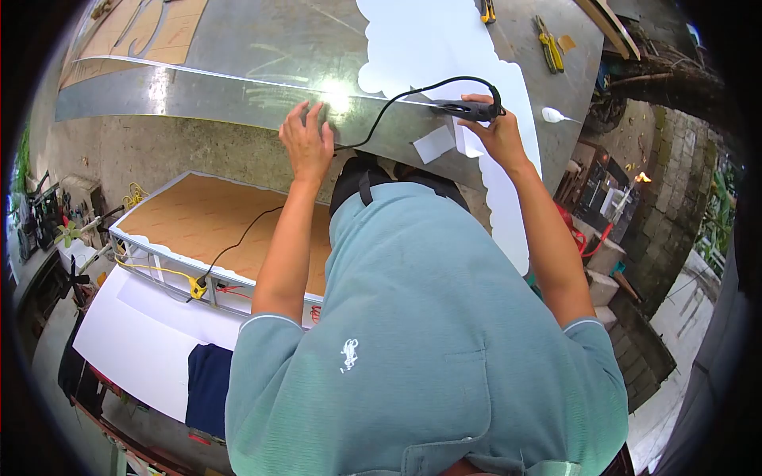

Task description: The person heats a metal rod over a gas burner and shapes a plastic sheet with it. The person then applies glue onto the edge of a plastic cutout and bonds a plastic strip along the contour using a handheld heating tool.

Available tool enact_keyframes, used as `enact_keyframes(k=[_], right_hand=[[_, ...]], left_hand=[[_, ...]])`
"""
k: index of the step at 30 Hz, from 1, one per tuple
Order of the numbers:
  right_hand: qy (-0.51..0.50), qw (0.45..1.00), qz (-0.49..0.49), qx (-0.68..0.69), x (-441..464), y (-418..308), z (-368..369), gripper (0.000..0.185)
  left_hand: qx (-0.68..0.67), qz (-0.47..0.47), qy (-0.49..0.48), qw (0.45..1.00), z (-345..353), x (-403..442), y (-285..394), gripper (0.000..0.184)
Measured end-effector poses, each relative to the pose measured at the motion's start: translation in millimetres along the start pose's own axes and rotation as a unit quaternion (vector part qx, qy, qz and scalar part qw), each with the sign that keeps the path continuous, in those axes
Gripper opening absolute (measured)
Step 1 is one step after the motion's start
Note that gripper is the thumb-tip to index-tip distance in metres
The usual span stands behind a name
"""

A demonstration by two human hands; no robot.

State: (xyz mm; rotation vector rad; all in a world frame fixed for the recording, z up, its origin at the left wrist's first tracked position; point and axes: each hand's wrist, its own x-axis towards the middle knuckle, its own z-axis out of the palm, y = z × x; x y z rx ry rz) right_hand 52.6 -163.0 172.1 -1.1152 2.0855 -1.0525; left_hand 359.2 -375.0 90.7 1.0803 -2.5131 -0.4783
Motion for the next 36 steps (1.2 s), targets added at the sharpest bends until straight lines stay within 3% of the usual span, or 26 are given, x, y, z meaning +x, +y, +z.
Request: enact_keyframes(k=[16,36], right_hand=[[-0.016,1.000,0.013,-0.017,0.8,-6.7,-4.0,0.041],[-0.009,1.000,-0.019,-0.012,-0.8,11.8,-1.2,0.040]], left_hand=[[-0.009,-0.135,0.002,0.991,15.6,-57.9,-35.0,0.036],[-0.056,-0.129,-0.024,0.990,13.6,-39.5,-20.4,0.026]])
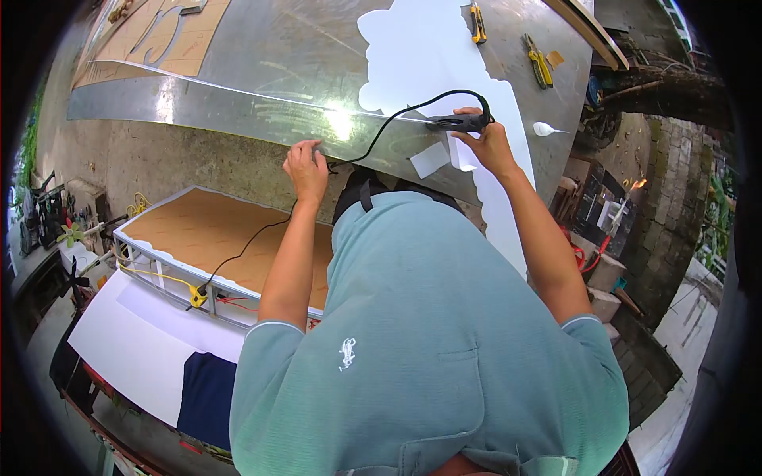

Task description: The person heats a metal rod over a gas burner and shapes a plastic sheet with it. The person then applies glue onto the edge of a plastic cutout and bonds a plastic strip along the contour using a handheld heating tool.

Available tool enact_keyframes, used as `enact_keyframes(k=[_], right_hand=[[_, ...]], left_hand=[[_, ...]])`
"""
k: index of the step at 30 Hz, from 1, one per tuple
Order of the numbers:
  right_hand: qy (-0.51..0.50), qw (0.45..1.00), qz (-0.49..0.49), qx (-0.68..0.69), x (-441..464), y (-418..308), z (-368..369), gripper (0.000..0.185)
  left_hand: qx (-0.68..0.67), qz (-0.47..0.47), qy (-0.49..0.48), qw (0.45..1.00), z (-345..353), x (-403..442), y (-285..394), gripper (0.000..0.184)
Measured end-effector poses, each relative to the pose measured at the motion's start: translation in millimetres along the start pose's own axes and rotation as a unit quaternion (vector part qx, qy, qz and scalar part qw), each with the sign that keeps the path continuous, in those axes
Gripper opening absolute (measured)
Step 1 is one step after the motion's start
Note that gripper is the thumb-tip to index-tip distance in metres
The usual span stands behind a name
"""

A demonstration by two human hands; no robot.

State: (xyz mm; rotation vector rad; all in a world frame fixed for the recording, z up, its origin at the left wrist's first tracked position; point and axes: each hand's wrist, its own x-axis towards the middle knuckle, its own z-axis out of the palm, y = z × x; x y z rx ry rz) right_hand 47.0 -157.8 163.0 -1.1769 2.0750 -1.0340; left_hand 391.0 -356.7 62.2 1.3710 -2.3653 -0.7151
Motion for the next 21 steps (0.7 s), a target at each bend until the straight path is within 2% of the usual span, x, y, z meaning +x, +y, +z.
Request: enact_keyframes(k=[5,11,14,16,20,21], right_hand=[[-0.004,1.000,0.013,0.019,-0.7,2.5,0.4,0.042],[0.013,1.000,-0.015,0.017,-1.5,-2.0,-0.3,0.042],[0.006,1.000,0.006,0.027,-2.5,-5.1,-1.7,0.042],[-0.009,0.998,0.046,0.041,-2.3,-15.3,-5.1,0.043],[-0.004,0.998,0.060,0.018,-3.0,-17.9,-5.8,0.043],[0.001,0.998,0.050,0.027,-3.5,-14.5,-4.4,0.043]], left_hand=[[-0.007,0.008,-0.004,1.000,2.5,0.7,0.0,0.024],[-0.014,-0.026,-0.007,1.000,16.6,-9.7,-23.7,0.023],[-0.074,-0.053,0.000,0.996,19.2,-17.8,-42.2,0.023],[-0.112,-0.103,0.001,0.988,16.9,-22.8,-50.7,0.024],[-0.136,-0.098,0.028,0.985,19.4,-31.1,-67.9,0.024],[-0.161,-0.129,0.022,0.978,22.3,-32.2,-73.1,0.024]])
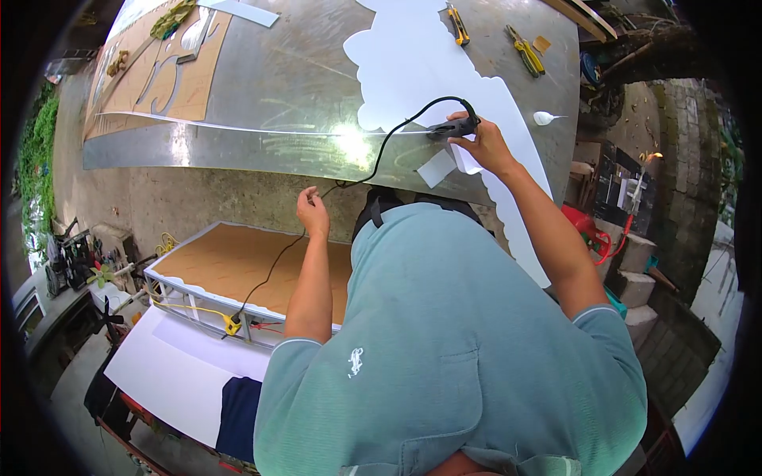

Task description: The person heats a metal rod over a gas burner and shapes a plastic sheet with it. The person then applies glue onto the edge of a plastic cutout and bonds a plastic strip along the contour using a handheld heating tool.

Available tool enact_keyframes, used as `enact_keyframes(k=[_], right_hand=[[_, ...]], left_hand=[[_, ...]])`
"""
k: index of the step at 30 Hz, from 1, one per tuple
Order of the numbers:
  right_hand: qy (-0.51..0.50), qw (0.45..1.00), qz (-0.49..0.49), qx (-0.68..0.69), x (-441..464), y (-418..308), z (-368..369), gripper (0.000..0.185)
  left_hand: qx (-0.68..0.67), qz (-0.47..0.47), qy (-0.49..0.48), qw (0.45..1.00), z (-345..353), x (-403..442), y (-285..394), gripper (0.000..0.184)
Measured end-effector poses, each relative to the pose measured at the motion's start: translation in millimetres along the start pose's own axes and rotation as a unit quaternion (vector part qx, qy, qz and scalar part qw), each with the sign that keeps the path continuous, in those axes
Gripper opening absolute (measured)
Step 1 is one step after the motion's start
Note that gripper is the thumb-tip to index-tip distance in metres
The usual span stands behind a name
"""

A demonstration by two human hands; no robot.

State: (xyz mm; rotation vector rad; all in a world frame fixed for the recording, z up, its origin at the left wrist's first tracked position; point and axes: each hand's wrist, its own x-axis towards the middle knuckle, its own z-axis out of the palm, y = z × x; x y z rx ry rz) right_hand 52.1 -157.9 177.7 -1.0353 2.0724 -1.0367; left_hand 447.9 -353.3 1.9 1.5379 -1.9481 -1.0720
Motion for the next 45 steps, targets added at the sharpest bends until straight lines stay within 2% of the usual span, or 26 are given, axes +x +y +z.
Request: enact_keyframes(k=[1,5,7,13,16,19,21,24,30,36,41,45], right_hand=[[0.004,1.000,-0.011,0.009,0.1,1.0,0.6,0.043],[0.006,1.000,-0.007,0.005,-0.1,2.7,0.4,0.043],[0.003,1.000,-0.008,0.028,0.2,5.4,0.9,0.043],[0.020,0.998,-0.040,0.034,-0.8,12.6,1.9,0.045],[0.020,0.998,-0.039,0.041,-0.1,16.5,3.2,0.047],[0.023,0.998,-0.057,0.017,-0.1,19.4,0.8,0.048],[0.022,0.997,-0.069,0.004,0.1,21.8,1.3,0.047],[0.021,0.997,-0.078,0.006,0.1,21.0,0.7,0.047],[0.015,0.998,-0.068,-0.008,-0.4,20.1,0.0,0.046],[0.015,0.998,-0.068,-0.001,-0.5,19.7,-0.5,0.046],[-0.017,1.000,-0.016,-0.004,-0.5,11.6,-5.0,0.045],[-0.008,0.999,-0.033,-0.014,-1.1,13.1,-3.9,0.045]], left_hand=[[-0.024,-0.032,-0.003,0.999,0.3,0.3,-4.2,0.024],[-0.001,-0.051,-0.055,0.997,-2.0,1.6,-10.0,0.022],[-0.029,-0.089,-0.081,0.992,-0.3,1.1,-5.7,0.022],[-0.077,-0.079,-0.084,0.990,8.0,3.1,2.3,0.020],[-0.065,-0.086,-0.104,0.989,8.6,7.9,-1.3,0.022],[-0.062,-0.054,-0.106,0.991,12.3,12.3,-14.6,0.022],[-0.077,-0.090,-0.121,0.986,15.2,16.1,-19.4,0.022],[-0.079,-0.069,-0.135,0.985,17.7,17.9,-22.6,0.023],[-0.040,-0.101,-0.145,0.983,13.6,15.9,-2.0,0.023],[-0.048,-0.082,-0.144,0.985,15.8,19.1,-7.2,0.022],[-0.057,-0.076,-0.144,0.985,18.0,21.0,-18.5,0.023],[-0.054,-0.082,-0.149,0.984,19.6,21.6,-23.2,0.023]])
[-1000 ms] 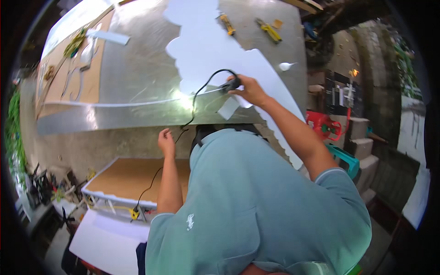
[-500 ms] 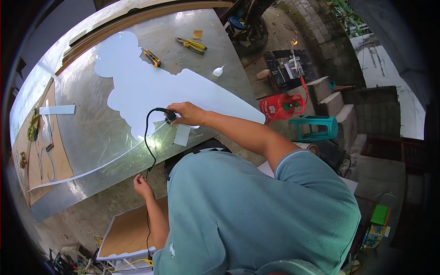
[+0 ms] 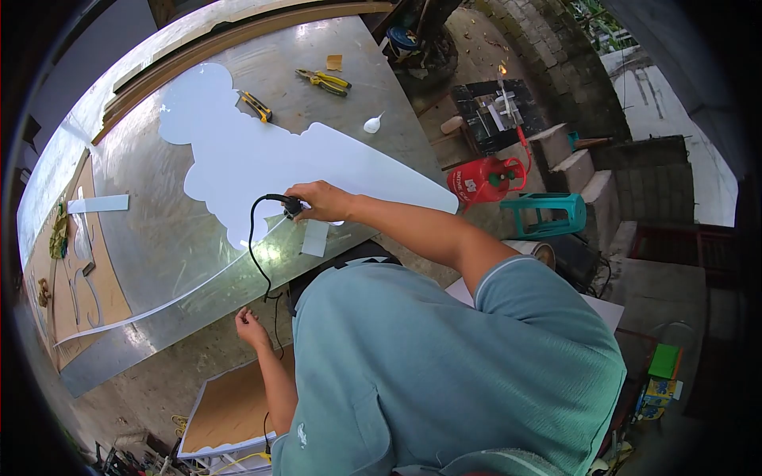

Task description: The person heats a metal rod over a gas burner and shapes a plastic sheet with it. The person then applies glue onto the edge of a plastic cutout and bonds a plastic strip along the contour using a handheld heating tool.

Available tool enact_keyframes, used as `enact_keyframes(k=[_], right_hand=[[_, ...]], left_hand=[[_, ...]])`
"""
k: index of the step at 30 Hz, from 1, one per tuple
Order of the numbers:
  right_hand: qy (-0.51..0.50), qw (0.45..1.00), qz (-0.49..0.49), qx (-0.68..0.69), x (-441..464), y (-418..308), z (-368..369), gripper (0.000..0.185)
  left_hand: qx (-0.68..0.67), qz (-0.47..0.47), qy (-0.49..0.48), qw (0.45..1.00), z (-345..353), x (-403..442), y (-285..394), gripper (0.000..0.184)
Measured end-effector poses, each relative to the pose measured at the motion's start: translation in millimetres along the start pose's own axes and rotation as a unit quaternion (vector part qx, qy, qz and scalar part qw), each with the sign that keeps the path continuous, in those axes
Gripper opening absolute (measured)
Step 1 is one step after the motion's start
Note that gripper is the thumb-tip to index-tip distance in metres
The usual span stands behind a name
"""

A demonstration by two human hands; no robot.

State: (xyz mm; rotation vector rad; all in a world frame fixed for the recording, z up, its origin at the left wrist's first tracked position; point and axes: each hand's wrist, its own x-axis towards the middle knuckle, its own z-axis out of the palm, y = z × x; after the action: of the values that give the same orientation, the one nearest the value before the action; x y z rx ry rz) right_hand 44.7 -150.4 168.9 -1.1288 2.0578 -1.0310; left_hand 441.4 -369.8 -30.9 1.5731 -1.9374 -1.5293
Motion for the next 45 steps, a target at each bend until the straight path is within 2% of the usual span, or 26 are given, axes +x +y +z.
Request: enact_keyframes(k=[7,9,14,17,25,31,35,45], right_hand=[[0.004,1.000,-0.005,0.001,-0.2,0.0,0.3,0.045],[0.006,1.000,-0.002,0.000,-0.5,0.4,-0.6,0.045],[0.003,1.000,0.010,-0.002,-0.4,-2.0,-0.4,0.046],[0.032,0.998,-0.042,0.018,-0.1,13.4,7.2,0.051],[0.020,0.998,0.001,0.051,0.4,-5.9,2.1,0.047],[0.015,0.999,-0.016,0.048,1.5,-10.2,3.0,0.046],[0.013,1.000,0.002,-0.009,2.1,-14.6,2.4,0.044],[0.007,1.000,-0.009,0.026,2.7,-10.4,5.4,0.044]], left_hand=[[-0.013,0.015,0.001,1.000,-0.7,0.3,-4.1,0.023],[-0.002,-0.019,-0.001,1.000,-1.5,0.1,-3.5,0.023],[-0.017,-0.011,0.008,1.000,0.6,-0.8,-2.0,0.023],[-0.002,-0.001,0.007,1.000,0.9,1.1,-8.9,0.024],[-0.026,-0.006,0.024,0.999,3.8,-11.4,1.5,0.021],[-0.025,-0.029,0.037,0.999,5.4,-22.8,4.2,0.022],[-0.026,-0.032,0.034,0.999,7.0,-26.5,1.8,0.022],[-0.004,-0.020,0.054,0.998,2.3,-26.9,5.5,0.022]])
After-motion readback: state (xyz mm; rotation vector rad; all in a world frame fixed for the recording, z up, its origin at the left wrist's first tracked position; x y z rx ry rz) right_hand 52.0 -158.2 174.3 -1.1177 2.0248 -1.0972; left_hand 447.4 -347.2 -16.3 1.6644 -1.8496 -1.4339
